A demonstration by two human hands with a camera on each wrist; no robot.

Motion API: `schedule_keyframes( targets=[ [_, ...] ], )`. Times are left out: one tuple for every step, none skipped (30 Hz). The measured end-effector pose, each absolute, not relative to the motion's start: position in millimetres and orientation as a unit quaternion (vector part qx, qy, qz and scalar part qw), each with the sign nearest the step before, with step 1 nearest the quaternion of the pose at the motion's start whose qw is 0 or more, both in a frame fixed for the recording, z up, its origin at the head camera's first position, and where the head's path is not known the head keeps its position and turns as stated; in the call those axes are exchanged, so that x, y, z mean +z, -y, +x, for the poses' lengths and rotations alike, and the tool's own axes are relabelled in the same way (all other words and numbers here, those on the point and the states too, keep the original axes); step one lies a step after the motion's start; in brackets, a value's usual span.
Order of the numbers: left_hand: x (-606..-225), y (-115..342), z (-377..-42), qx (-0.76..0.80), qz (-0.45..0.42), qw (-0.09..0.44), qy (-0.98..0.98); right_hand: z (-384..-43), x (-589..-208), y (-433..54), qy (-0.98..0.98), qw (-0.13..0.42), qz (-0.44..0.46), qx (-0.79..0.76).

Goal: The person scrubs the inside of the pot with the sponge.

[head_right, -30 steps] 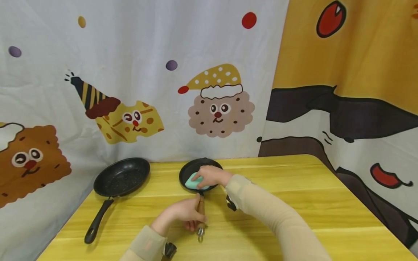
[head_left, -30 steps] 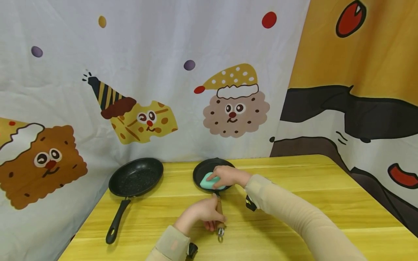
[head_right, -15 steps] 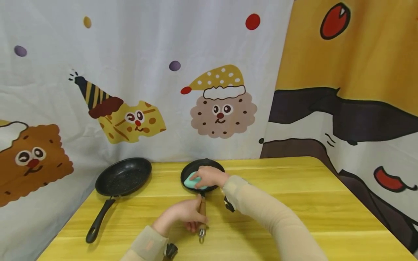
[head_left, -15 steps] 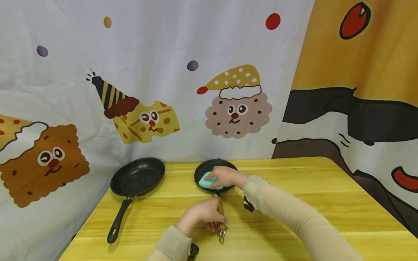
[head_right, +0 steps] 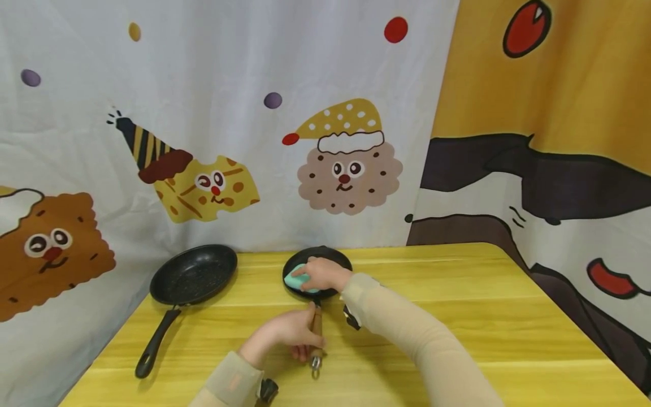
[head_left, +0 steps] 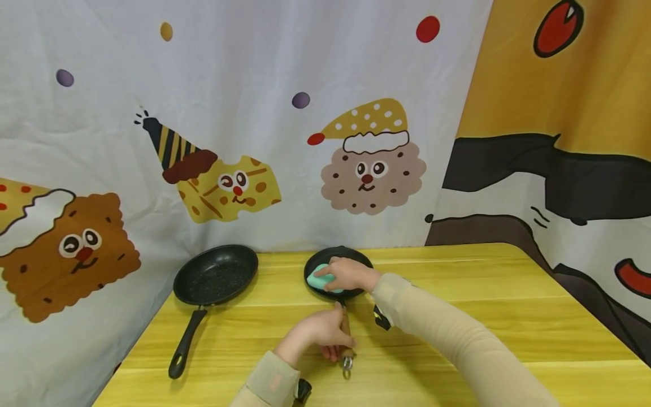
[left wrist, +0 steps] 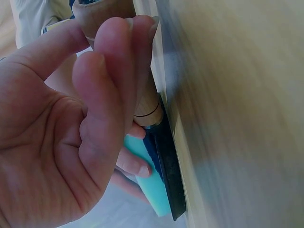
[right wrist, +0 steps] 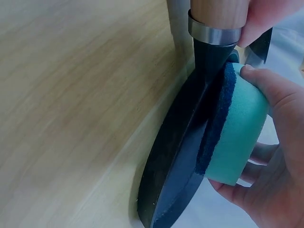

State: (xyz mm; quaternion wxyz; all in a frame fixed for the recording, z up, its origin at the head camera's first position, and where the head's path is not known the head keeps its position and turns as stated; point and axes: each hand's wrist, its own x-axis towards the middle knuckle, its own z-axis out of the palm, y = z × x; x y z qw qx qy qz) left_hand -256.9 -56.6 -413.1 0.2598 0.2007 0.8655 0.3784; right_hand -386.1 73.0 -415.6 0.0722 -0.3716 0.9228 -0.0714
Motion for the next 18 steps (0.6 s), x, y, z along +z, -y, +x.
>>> schedule_keyframes(
  targets=[
    [-413, 57, -257, 0.377, 0.202, 0.259, -0.866, -387, -416, -72, -0.923, 0.072, -0.371, -0.069],
    [-413, 57, -257, 0.377, 0.203, 0.26, -0.866, -388, -417, -71, -0.924, 0.071, -0.37, -0.067],
    [-413, 56, -257, 0.376, 0.203, 0.261, -0.866, -389, -418, -70, -0.924, 0.071, -0.369, -0.065],
    [-413, 56, -257, 0.375, 0.203, 0.26, -0.866, -389, -419, -69, -0.924, 0.071, -0.369, -0.066],
    [-413, 57, -257, 0.375, 0.203, 0.261, -0.866, -390, -421, -69, -0.924, 0.07, -0.369, -0.065],
    [-414, 57, -258, 0.374, 0.204, 0.261, -0.866, -391, -422, -68, -0.925, 0.069, -0.369, -0.064],
    [-414, 57, -258, 0.374, 0.205, 0.26, -0.867, -392, -423, -67, -0.925, 0.067, -0.369, -0.063],
    [-415, 57, -258, 0.372, 0.206, 0.259, -0.867, -393, -424, -67, -0.925, 0.066, -0.369, -0.062],
    [-415, 57, -258, 0.372, 0.207, 0.257, -0.867, -394, -425, -66, -0.925, 0.065, -0.369, -0.061],
    [-416, 57, -258, 0.372, 0.208, 0.257, -0.867, -395, -426, -65, -0.926, 0.064, -0.368, -0.061],
    [-416, 57, -258, 0.373, 0.208, 0.257, -0.867, -396, -427, -65, -0.927, 0.062, -0.366, -0.059],
    [-416, 57, -258, 0.372, 0.209, 0.257, -0.867, -396, -427, -64, -0.928, 0.061, -0.363, -0.057],
    [-416, 57, -258, 0.373, 0.21, 0.257, -0.866, -397, -427, -64, -0.929, 0.062, -0.362, -0.058],
    [-416, 57, -259, 0.374, 0.211, 0.257, -0.866, -398, -427, -63, -0.929, 0.062, -0.36, -0.057],
    [-416, 57, -259, 0.375, 0.211, 0.258, -0.865, -398, -426, -63, -0.93, 0.064, -0.357, -0.059],
    [-416, 57, -259, 0.376, 0.211, 0.259, -0.864, -399, -426, -62, -0.931, 0.065, -0.355, -0.059],
    [-416, 57, -260, 0.376, 0.211, 0.259, -0.864, -400, -425, -62, -0.931, 0.067, -0.353, -0.061],
    [-416, 57, -260, 0.376, 0.211, 0.259, -0.864, -400, -425, -61, -0.931, 0.07, -0.351, -0.063]
  ],
)
